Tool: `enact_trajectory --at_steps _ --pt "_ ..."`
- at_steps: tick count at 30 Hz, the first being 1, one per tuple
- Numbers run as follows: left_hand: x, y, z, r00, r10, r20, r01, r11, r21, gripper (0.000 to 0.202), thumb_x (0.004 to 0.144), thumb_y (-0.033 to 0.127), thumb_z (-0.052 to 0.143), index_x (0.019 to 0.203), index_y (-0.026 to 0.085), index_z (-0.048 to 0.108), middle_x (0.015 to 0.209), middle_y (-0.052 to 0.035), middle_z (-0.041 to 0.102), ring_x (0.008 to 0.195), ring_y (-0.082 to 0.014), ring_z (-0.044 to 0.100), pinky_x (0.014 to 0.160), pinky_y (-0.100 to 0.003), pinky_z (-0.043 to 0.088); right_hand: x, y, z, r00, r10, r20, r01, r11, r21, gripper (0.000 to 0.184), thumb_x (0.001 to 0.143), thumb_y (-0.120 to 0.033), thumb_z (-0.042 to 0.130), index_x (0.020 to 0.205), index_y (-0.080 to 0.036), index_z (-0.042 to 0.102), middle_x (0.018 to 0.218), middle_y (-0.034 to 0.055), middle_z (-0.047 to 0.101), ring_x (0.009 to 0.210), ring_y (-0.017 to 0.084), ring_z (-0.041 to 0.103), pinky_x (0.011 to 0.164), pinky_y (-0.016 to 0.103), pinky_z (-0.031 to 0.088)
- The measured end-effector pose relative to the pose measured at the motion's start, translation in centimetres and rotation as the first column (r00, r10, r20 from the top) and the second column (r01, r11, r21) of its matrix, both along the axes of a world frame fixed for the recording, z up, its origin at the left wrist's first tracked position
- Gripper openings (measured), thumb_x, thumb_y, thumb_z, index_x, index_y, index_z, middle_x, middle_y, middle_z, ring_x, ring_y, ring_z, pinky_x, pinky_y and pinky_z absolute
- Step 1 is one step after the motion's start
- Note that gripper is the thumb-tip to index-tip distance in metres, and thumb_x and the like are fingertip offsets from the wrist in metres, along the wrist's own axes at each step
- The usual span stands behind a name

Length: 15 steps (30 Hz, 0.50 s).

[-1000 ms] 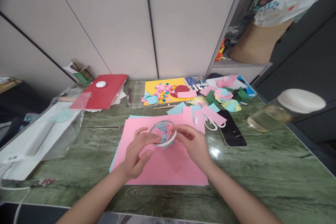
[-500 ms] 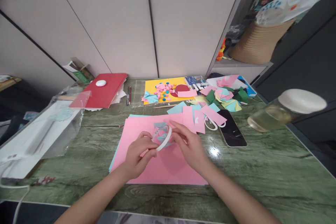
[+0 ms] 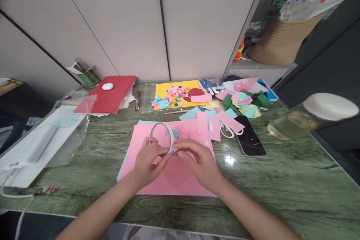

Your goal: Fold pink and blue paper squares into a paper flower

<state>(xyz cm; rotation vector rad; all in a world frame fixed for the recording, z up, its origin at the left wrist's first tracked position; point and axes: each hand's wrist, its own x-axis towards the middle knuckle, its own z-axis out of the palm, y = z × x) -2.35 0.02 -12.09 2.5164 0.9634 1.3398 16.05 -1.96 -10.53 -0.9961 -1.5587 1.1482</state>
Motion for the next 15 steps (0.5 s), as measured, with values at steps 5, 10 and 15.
enact_trajectory --at_steps 5,10,15 --pt "0.18 -0.06 -0.24 1.0 -0.024 -0.016 0.024 1.0 -0.01 0.009 0.078 0.012 0.055 0.084 0.017 0.054 0.059 0.0023 0.059 0.053 -0.0106 0.051 0.068 -0.032 0.041 0.04 0.1 0.15 0.999 0.029 0.015 -0.029 0.999 0.013 0.007 0.083 -0.024 0.056 0.084 -0.023 0.063 0.096 0.0052 0.058 0.094 0.017 0.058 0.084 0.032 0.047" --pt "0.23 0.1 -0.12 0.999 0.001 0.032 -0.001 1.0 -0.019 0.005 0.079 0.012 0.053 0.082 0.017 0.052 0.057 0.0028 0.056 0.052 -0.0106 0.048 0.063 -0.029 0.041 -0.02 -0.13 -0.03 1.0 -0.008 0.022 0.008 1.0 0.017 0.016 0.083 -0.024 0.056 0.098 -0.025 0.061 0.096 0.0048 0.059 0.086 0.016 0.059 0.081 0.033 0.047" --pt "0.16 0.17 -0.13 0.999 0.022 0.028 -0.021 0.999 -0.024 0.006 0.079 0.012 0.052 0.081 0.017 0.051 0.056 0.0029 0.055 0.051 -0.0108 0.047 0.061 -0.028 0.041 -0.07 -0.36 -0.01 0.999 0.009 0.051 -0.012 0.999 0.053 0.037 0.084 -0.02 0.055 0.119 -0.032 0.054 0.091 0.0021 0.062 0.086 0.015 0.059 0.086 0.035 0.044"
